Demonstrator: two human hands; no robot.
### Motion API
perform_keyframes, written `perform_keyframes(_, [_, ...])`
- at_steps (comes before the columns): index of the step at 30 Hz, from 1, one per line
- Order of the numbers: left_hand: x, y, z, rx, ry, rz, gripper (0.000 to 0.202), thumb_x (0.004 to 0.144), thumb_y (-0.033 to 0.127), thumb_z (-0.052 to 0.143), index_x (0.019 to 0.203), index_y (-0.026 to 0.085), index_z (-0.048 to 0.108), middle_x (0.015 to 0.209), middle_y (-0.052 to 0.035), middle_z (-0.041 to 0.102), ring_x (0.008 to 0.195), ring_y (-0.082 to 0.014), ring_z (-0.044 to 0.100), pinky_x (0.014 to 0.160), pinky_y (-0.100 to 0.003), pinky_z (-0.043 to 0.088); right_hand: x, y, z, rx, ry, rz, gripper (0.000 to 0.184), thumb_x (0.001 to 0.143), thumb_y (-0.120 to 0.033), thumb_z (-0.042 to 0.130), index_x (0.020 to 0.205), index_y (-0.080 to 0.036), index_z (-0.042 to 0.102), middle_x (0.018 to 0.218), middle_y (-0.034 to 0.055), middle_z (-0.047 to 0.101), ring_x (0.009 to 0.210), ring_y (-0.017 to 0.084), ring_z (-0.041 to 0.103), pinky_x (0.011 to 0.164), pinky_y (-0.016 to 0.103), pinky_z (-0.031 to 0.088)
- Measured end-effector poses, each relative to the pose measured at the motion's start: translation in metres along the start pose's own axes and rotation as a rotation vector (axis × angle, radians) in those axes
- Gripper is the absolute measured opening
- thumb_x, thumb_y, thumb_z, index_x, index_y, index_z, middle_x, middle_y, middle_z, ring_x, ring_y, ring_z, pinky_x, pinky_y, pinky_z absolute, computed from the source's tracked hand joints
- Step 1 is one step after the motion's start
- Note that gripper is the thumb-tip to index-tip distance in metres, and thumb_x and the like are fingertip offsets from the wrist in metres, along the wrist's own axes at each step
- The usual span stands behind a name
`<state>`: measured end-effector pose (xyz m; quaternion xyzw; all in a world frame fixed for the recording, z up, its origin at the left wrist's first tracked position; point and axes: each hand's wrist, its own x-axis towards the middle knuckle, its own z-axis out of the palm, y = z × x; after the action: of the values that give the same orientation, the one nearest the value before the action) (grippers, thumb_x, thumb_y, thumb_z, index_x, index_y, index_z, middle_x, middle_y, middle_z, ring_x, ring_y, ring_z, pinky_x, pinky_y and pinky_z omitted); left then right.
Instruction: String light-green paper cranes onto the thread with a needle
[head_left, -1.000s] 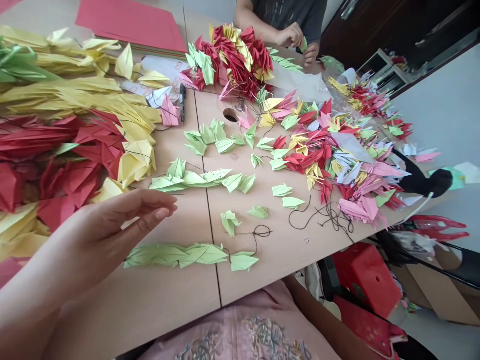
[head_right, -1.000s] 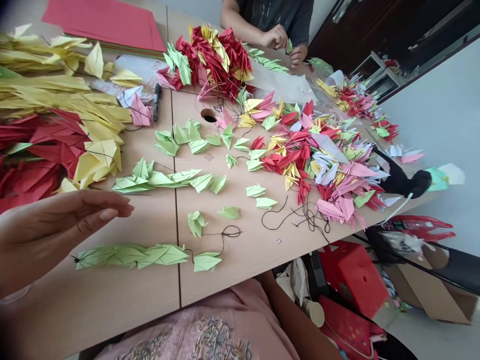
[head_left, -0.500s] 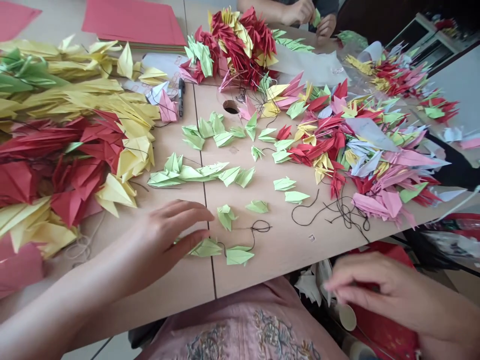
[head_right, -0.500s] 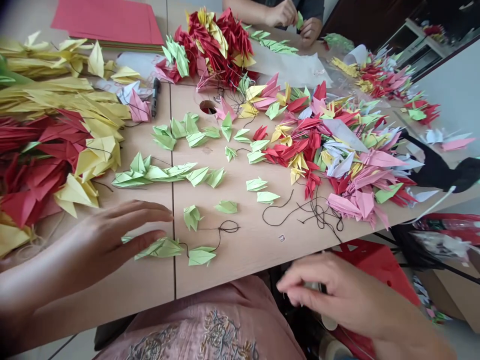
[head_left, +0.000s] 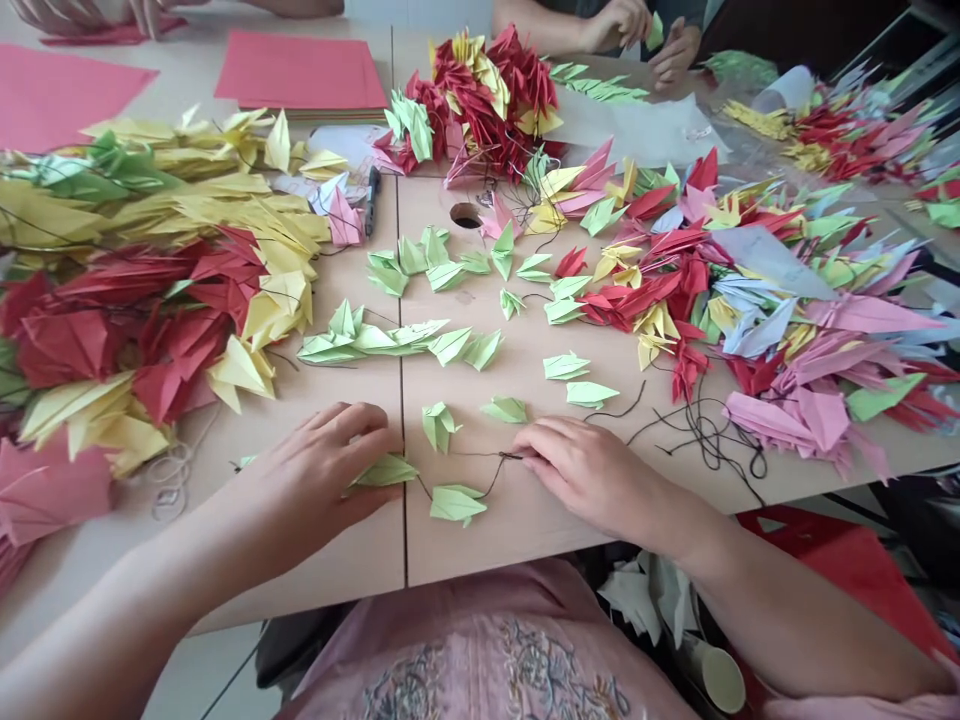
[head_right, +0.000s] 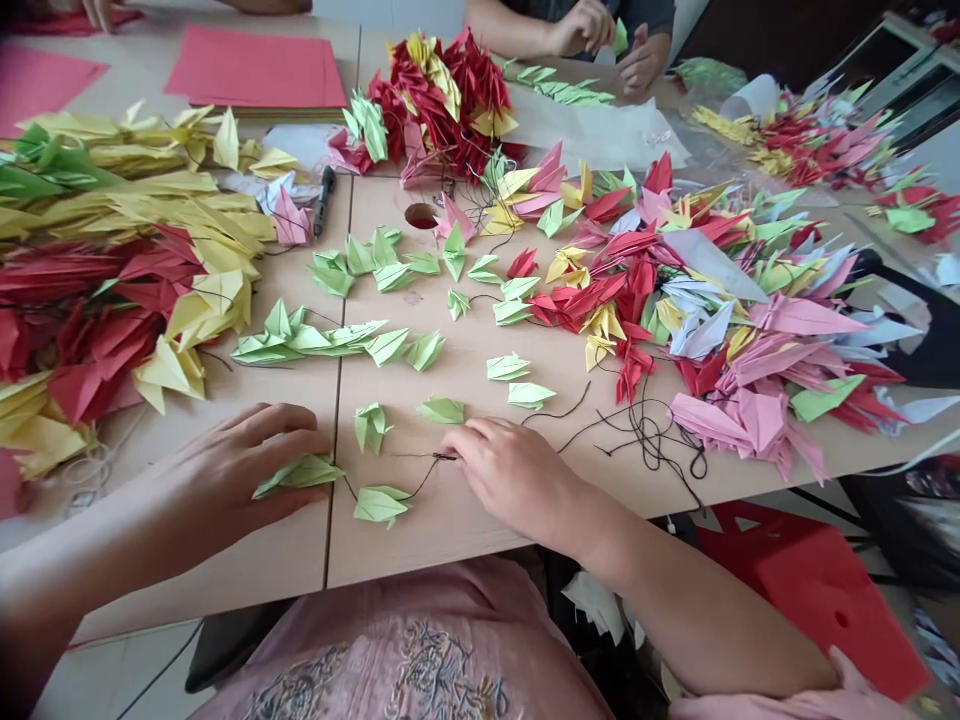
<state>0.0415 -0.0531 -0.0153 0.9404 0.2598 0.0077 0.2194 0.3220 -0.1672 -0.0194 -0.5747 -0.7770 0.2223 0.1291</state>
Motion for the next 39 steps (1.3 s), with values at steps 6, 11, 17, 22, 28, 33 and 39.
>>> perform_keyframes(6, [-0.005, 0.009, 0.007, -0.001, 0.064, -0.031, 0.032, 0.092, 0.046, 0.059, 0.116, 0.025, 0.060, 0.115, -0.0076, 0.060, 0.103, -0.0274, 0.059, 0.086, -0.041, 0.051, -0.004, -0.001, -0.013, 0.014, -0.012, 0.035, 0.016, 0.092, -0.008, 0.050, 0.100, -0.018, 0.059, 0.095, 0.0055, 0.068, 0.087, 0.020, 0.066, 0.075, 0.034, 0.054])
perform_keyframes(11, [-0.002, 0.034, 0.011, -0.007, 0.158, 0.014, 0.029, 0.095, 0.042, 0.057, 0.117, 0.024, 0.058, 0.112, -0.0084, 0.061, 0.101, -0.0266, 0.057, 0.086, -0.041, 0.050, 0.007, -0.009, -0.004, -0.045, -0.042, -0.026, 0.012, 0.093, -0.009, 0.055, 0.098, -0.017, 0.062, 0.095, 0.0053, 0.066, 0.088, 0.021, 0.065, 0.073, 0.033, 0.053])
perform_keyframes(17, [-0.003, 0.048, 0.011, -0.106, 0.091, 0.052, 0.024, 0.097, 0.035, 0.057, 0.119, 0.025, 0.057, 0.114, -0.0066, 0.060, 0.102, -0.0255, 0.056, 0.085, -0.040, 0.047, 0.017, -0.022, 0.001, -0.197, -0.180, 0.037, 0.028, 0.082, 0.007, 0.049, 0.092, -0.016, 0.061, 0.085, 0.0043, 0.065, 0.075, 0.022, 0.064, 0.059, 0.032, 0.046])
perform_keyframes(22, [-0.002, 0.048, 0.008, -0.139, 0.112, 0.041, 0.019, 0.099, 0.029, 0.053, 0.117, 0.025, 0.054, 0.111, -0.0051, 0.061, 0.099, -0.0234, 0.055, 0.084, -0.038, 0.045, 0.015, -0.022, -0.008, -0.065, -0.205, 0.079, 0.028, 0.086, 0.002, 0.045, 0.106, -0.014, 0.058, 0.089, 0.0066, 0.066, 0.073, 0.020, 0.065, 0.060, 0.032, 0.047])
perform_keyframes(28, [0.004, 0.054, 0.005, -0.287, 0.179, 0.029, 0.014, 0.101, 0.026, 0.050, 0.114, 0.026, 0.055, 0.106, -0.0016, 0.064, 0.094, -0.0184, 0.059, 0.078, -0.030, 0.046, 0.007, -0.018, -0.022, 0.622, -0.034, 0.249, 0.019, 0.088, -0.011, 0.051, 0.097, -0.019, 0.065, 0.081, 0.0006, 0.060, 0.069, 0.012, 0.055, 0.060, 0.023, 0.045])
perform_keyframes(33, [0.018, 0.067, 0.006, -0.539, 0.212, -0.043, 0.022, 0.098, 0.033, 0.057, 0.119, 0.028, 0.056, 0.112, -0.0003, 0.066, 0.101, -0.0162, 0.062, 0.082, -0.026, 0.048, 0.011, -0.020, -0.023, 1.205, 0.043, 0.281, 0.008, 0.089, -0.021, 0.061, 0.086, -0.020, 0.068, 0.071, -0.0040, 0.053, 0.058, 0.007, 0.045, 0.055, 0.019, 0.039])
perform_keyframes(39, [0.028, 0.075, 0.001, -0.838, 0.126, -0.196, 0.015, 0.093, 0.036, 0.062, 0.107, 0.029, 0.064, 0.105, 0.0036, 0.071, 0.095, -0.0148, 0.065, 0.079, -0.025, 0.047, 0.016, -0.025, -0.018, 1.421, 0.138, 0.231, 0.006, 0.092, -0.026, 0.067, 0.091, -0.025, 0.073, 0.080, -0.0041, 0.059, 0.060, 0.003, 0.046, 0.055, 0.015, 0.037])
